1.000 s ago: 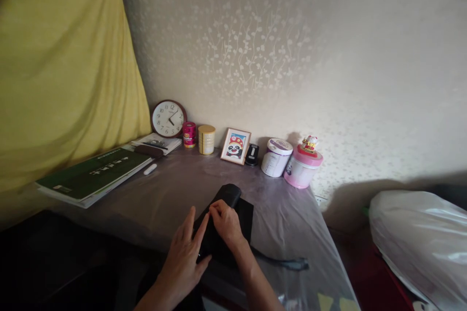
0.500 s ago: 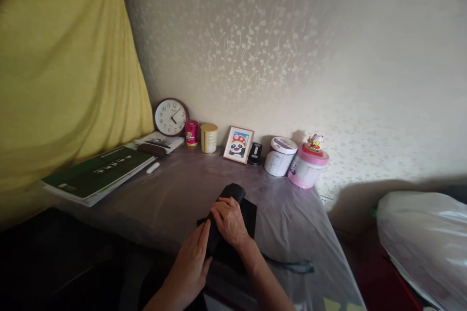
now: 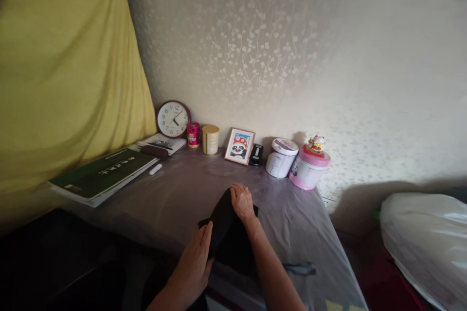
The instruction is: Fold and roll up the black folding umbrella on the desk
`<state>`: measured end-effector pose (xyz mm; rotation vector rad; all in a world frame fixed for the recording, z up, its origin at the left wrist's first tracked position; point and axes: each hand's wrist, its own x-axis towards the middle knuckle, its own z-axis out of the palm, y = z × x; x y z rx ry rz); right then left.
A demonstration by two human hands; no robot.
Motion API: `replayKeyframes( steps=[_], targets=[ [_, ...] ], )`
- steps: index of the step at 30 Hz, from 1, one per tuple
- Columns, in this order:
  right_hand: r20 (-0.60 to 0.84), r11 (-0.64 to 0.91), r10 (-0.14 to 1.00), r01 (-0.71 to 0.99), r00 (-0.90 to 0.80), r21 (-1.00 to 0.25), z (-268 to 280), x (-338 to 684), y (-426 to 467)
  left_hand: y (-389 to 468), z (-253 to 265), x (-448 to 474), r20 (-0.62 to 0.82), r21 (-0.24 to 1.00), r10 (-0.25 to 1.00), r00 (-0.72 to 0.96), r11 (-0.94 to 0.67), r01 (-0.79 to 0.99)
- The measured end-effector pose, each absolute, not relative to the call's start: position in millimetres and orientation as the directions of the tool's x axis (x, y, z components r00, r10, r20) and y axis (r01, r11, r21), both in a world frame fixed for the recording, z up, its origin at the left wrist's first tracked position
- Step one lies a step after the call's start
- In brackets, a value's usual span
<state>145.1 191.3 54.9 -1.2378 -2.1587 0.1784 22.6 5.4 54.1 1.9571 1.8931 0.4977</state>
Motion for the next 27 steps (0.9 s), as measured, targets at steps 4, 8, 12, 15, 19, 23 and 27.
replayKeyframes(
  steps=[4, 8, 12, 15, 19, 23, 27],
  targets=[
    [0.461, 0.403, 0.869, 0.796, -0.179, -0.452, 47.8, 172.0, 187.3, 5.2, 52.5, 23.4, 0.021, 0.490, 0.999, 0.026, -0.033, 0.871],
    [0.433, 0.278, 0.900, 0.821, -0.042, -0.498, 42.8, 210.4, 172.2, 5.8, 44.2, 22.8, 0.085, 0.508, 0.996, 0.011, -0.053, 0.860],
    [0.315, 0.165, 0.948, 0.780, 0.043, -0.603, 41.7, 235.4, 152.0, 5.9, 42.2, 22.1, 0.107, 0.511, 0.994, 0.026, -0.078, 0.856],
    [0.102, 0.044, 0.993, 0.626, 0.057, -0.779, 43.8, 237.9, 134.6, 5.4, 46.0, 22.1, 0.089, 0.503, 0.996, 0.030, -0.071, 0.861],
    [0.006, -0.023, 0.999, 0.529, 0.052, -0.848, 48.7, 227.3, 114.9, 4.8, 50.5, 22.5, 0.065, 0.491, 0.997, 0.032, -0.060, 0.869],
    [0.035, -0.012, 0.996, 0.518, 0.081, -0.855, 49.4, 214.2, 105.8, 5.4, 49.4, 22.9, 0.063, 0.483, 0.997, 0.036, -0.062, 0.873],
    [0.092, 0.041, 0.993, 0.516, 0.075, -0.856, 45.9, 204.2, 106.1, 5.3, 48.8, 23.1, 0.066, 0.476, 0.997, 0.032, -0.060, 0.878]
  ],
)
